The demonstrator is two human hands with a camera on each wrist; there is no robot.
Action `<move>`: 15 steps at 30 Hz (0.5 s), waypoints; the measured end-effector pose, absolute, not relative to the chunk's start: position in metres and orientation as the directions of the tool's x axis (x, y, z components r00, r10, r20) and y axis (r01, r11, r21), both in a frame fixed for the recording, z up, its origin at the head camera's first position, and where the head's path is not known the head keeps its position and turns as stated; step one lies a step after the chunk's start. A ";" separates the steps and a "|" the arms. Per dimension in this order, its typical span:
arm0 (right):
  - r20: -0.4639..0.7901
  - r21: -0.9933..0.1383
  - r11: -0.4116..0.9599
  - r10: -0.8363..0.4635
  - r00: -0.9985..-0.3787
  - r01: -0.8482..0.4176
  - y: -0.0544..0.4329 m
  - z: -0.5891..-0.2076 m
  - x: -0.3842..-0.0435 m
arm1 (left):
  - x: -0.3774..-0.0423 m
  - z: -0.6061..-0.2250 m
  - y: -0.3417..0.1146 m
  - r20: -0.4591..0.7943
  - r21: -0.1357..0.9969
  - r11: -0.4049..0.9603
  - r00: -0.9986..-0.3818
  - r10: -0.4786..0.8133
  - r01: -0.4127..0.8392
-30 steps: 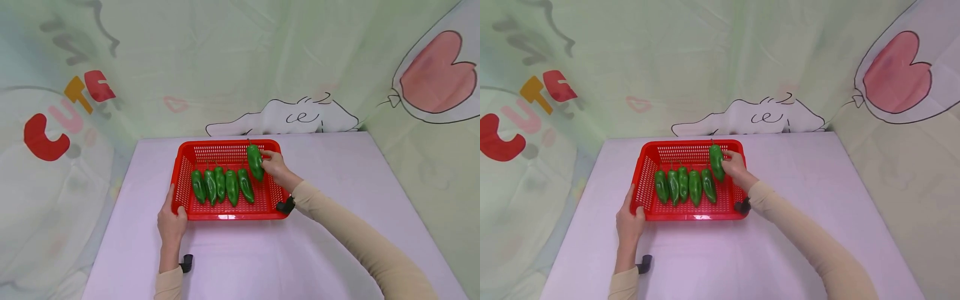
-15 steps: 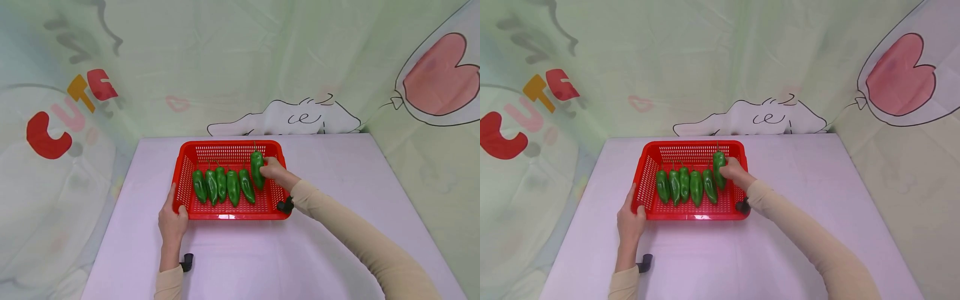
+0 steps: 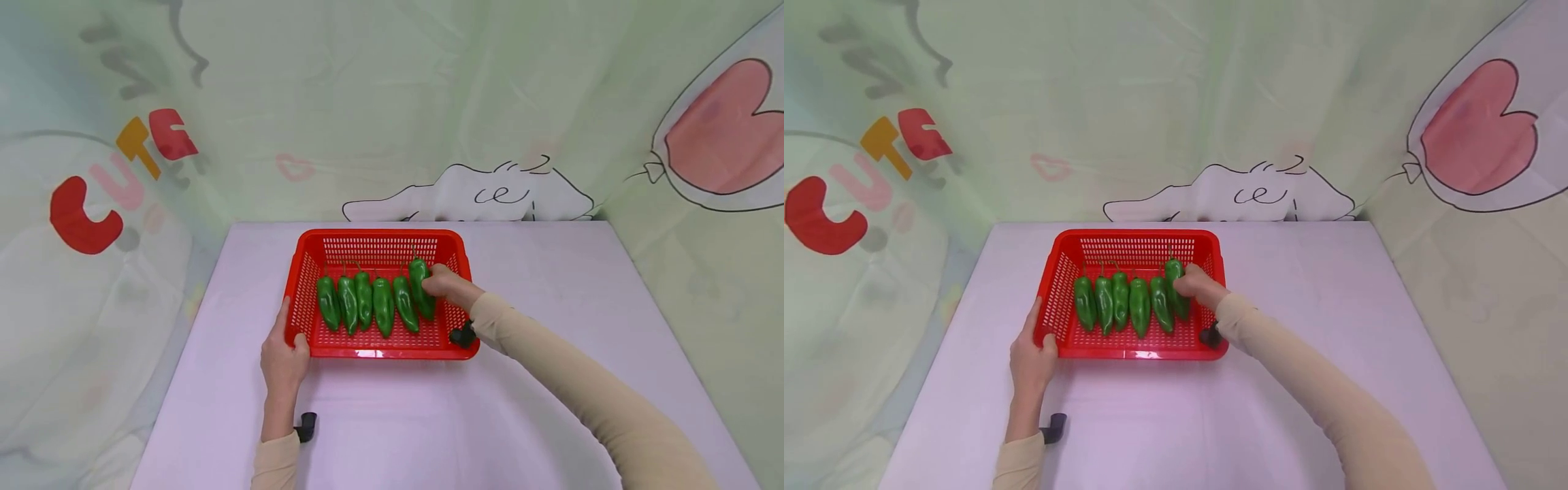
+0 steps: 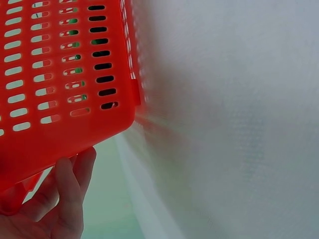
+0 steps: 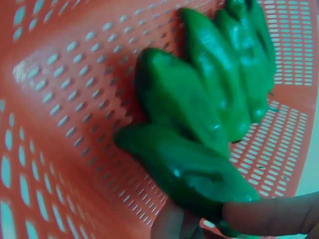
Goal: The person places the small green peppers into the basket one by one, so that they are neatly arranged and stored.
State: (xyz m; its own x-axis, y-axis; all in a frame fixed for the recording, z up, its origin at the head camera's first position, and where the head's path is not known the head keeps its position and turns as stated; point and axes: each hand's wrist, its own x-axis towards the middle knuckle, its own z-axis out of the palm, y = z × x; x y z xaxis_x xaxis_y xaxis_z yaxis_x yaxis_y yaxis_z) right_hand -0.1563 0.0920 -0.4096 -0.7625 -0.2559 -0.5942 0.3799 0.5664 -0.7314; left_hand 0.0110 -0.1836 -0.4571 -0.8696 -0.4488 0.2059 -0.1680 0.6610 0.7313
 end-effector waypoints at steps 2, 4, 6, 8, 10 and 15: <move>-0.599 -0.729 0.567 -0.255 -0.759 0.384 0.091 -0.414 -0.156 | 0.011 -0.458 -0.183 0.204 0.728 0.664 -0.871 -0.447 -0.170; -0.609 -0.723 0.567 -0.254 -0.752 0.395 0.090 -0.418 -0.156 | 0.011 -0.458 -0.183 0.199 0.727 0.664 -0.874 -0.444 -0.172; -0.618 -0.720 0.564 -0.254 -0.744 0.405 0.090 -0.421 -0.155 | 0.011 -0.458 -0.182 0.195 0.727 0.665 -0.877 -0.440 -0.172; -0.623 -0.715 0.566 -0.250 -0.741 0.410 0.090 -0.424 -0.155 | 0.011 -0.458 -0.182 0.194 0.725 0.667 -0.878 -0.438 -0.172; -0.621 -0.716 0.568 -0.252 -0.742 0.406 0.089 -0.425 -0.154 | 0.010 -0.458 -0.182 0.196 0.723 0.670 -0.878 -0.436 -0.171; -0.613 -0.731 0.551 -0.269 -0.743 0.403 0.087 -0.424 -0.155 | 0.010 -0.456 -0.184 0.202 0.710 0.683 -0.880 -0.430 -0.171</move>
State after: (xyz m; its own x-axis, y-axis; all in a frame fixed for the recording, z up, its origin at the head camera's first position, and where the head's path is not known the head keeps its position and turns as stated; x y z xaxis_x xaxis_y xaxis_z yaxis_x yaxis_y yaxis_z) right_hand -0.1548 0.0872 -0.4238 -0.7432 -0.2688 -0.6127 0.4032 0.5508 -0.7308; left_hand 0.0103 -0.1837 -0.4562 -0.8800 -0.4298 0.2020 -0.1706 0.6832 0.7101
